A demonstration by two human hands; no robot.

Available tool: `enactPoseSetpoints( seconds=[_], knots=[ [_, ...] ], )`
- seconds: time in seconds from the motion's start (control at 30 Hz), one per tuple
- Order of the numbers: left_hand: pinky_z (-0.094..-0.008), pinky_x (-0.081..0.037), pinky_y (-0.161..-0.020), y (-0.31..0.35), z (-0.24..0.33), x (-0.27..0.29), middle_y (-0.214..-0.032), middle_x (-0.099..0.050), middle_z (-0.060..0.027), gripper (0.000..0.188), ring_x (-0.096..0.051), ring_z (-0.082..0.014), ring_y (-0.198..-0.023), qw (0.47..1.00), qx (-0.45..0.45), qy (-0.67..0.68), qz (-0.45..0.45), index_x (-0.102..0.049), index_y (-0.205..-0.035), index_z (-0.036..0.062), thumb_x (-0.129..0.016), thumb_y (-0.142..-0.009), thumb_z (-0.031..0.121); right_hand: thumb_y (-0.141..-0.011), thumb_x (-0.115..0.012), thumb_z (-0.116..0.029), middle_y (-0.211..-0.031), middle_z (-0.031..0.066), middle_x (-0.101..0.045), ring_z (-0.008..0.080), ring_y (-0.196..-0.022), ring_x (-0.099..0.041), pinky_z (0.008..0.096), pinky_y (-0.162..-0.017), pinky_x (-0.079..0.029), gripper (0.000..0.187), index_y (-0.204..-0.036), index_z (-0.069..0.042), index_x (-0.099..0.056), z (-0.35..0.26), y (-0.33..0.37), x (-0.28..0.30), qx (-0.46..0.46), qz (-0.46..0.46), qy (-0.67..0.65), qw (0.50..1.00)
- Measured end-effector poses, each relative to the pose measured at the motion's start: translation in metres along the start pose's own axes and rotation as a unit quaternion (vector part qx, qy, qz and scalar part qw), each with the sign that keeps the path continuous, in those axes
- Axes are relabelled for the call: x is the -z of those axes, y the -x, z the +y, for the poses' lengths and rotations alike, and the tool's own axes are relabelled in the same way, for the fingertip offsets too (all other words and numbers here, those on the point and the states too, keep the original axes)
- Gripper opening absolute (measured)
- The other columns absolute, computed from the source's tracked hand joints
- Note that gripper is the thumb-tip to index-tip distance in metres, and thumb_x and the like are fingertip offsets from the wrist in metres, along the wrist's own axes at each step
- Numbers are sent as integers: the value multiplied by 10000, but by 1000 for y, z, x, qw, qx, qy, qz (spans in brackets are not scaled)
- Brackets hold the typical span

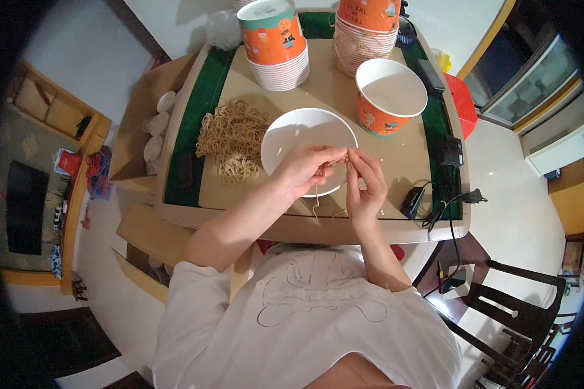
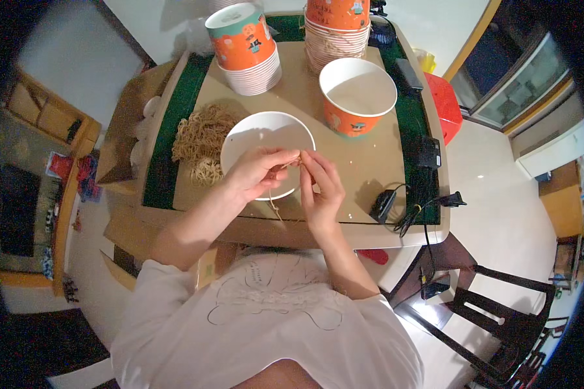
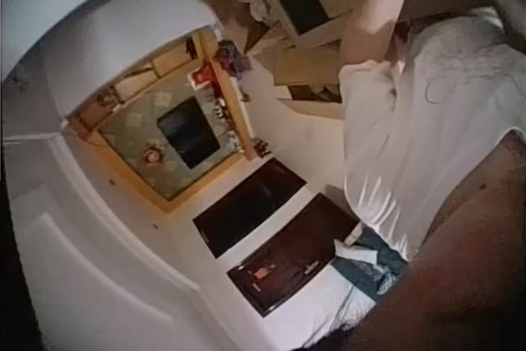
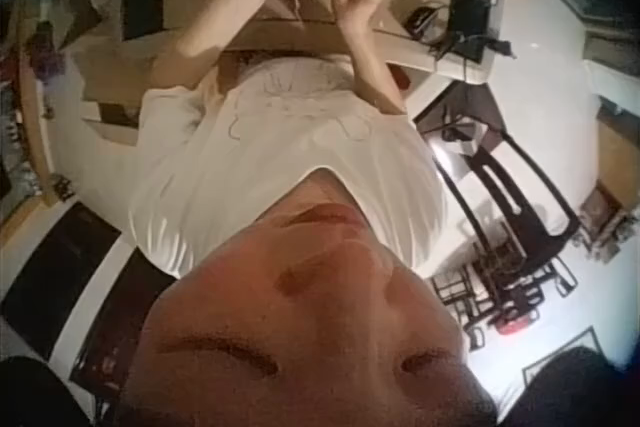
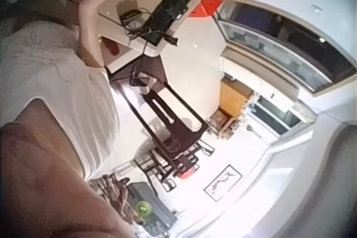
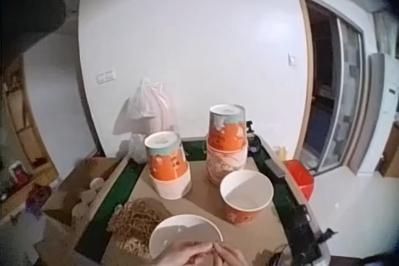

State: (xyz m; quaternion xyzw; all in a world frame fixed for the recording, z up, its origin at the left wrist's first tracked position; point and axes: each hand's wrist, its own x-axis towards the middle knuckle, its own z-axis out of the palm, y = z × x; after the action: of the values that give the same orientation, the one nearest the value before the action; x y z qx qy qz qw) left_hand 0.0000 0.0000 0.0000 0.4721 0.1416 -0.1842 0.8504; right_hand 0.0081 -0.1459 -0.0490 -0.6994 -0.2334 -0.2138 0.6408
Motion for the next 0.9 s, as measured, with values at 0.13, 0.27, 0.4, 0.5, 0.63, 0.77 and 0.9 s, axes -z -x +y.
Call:
enactPoseSetpoints(
  seconds=[0.13,0.27,0.4,0.5,0.63,0.77,0.9],
  knots=[
    [-176,-295,-420,1,-4,-4,-767,-583,19,120,-459,-40,-556,996,-56,-68,27,-649,-914,46,-656,-839,139,-824,-580,77,-1083,108,-595,114,-801,-588,203,-617,-475,292,-1087,-30,-647,-3,-1,4,3,-12,27,1000],
    [-174,-297,-436,3,1,-8,-710,-562,29,108,-454,-32,-549,988,-84,-123,41,-647,-915,38,-651,-833,107,-847,-575,38,-1062,98,-604,97,-754,-573,202,-615,-465,232,-1058,-23,-652,0,-3,10,-57,-24,-14,998],
    [-170,-301,-442,7,-4,-6,-704,-561,29,114,-448,-29,-548,978,-100,-173,53,-643,-919,24,-647,-831,97,-856,-588,1,-1007,76,-611,74,-704,-542,190,-609,-443,167,-1011,-11,-647,-3,-10,15,-185,-49,-103,976],
    [-166,-307,-451,10,-4,-10,-739,-594,13,138,-443,-26,-550,968,-114,-216,59,-640,-944,10,-641,-838,98,-852,-614,-23,-914,33,-606,38,-660,-495,172,-581,-404,88,-935,2,-632,2,-11,15,-180,-63,-122,974],
    [-178,-371,-492,12,-2,-15,-812,-644,-17,160,-507,-44,-598,946,-181,-256,84,-647,-978,6,-628,-847,96,-861,-616,-45,-827,-3,-584,23,-639,-485,164,-546,-387,55,-897,-3,-616,8,-12,16,-207,-58,-153,964],
    [-237,-462,-549,10,-11,-12,-857,-673,-61,160,-624,-101,-703,850,-310,-409,115,-659,-975,25,-637,-820,55,-874,-605,-57,-792,-9,-585,26,-629,-498,167,-531,-403,60,-909,-9,-616,8,-12,16,-196,-62,-135,969],
    [-272,-472,-558,11,-16,-19,-835,-664,-84,124,-625,-148,-668,780,-403,-457,141,-666,-917,45,-649,-795,44,-873,-608,-59,-782,-15,-582,22,-622,-494,168,-522,-401,61,-909,-11,-617,11,-10,14,-181,-63,-123,974]
  ],
)
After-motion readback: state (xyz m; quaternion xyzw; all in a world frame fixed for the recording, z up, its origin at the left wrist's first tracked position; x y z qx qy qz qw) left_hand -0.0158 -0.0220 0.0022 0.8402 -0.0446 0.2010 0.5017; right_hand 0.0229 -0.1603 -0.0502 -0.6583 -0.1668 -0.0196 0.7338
